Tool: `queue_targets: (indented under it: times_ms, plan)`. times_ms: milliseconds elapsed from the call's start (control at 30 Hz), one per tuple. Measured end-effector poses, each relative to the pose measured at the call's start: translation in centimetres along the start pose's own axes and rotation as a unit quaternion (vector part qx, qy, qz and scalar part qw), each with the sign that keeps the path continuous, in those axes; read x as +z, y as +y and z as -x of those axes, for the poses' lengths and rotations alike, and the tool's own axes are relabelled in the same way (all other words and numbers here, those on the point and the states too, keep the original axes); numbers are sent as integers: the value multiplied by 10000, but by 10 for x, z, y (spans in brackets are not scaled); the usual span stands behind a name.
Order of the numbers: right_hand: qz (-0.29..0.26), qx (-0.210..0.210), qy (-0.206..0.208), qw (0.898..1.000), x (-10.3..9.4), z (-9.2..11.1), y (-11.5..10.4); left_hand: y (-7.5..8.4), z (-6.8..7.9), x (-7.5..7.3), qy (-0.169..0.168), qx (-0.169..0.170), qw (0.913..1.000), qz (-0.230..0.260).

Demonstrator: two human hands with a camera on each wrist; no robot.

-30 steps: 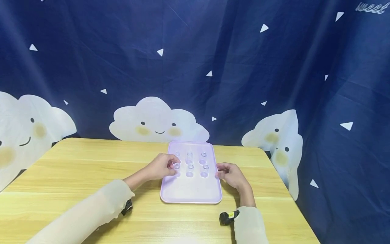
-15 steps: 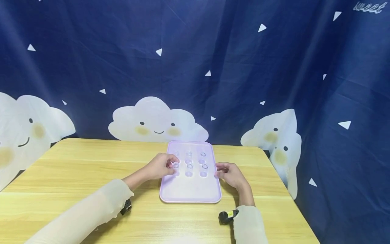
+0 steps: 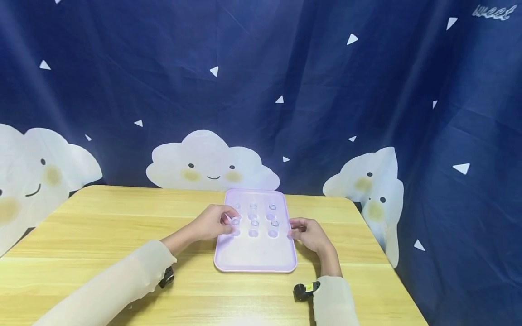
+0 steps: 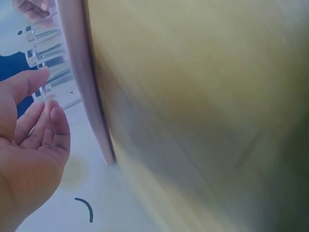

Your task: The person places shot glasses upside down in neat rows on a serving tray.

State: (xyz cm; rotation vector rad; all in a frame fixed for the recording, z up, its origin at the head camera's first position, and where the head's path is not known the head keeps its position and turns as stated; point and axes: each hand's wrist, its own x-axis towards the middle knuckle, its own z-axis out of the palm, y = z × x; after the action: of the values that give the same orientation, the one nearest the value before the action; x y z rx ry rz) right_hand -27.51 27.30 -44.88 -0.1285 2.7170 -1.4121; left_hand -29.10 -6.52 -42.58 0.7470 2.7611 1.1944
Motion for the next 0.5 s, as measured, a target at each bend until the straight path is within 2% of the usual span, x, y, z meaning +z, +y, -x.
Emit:
queue_targets:
  times_ms: [300,500]
  plan:
    - [59,121,-54,9999,-4,-3,7,-3,5,-11,372,200,9991,39]
    - [181,12,-329,9993,-16,6,1,-2,17,-21,794,76,9959,-415]
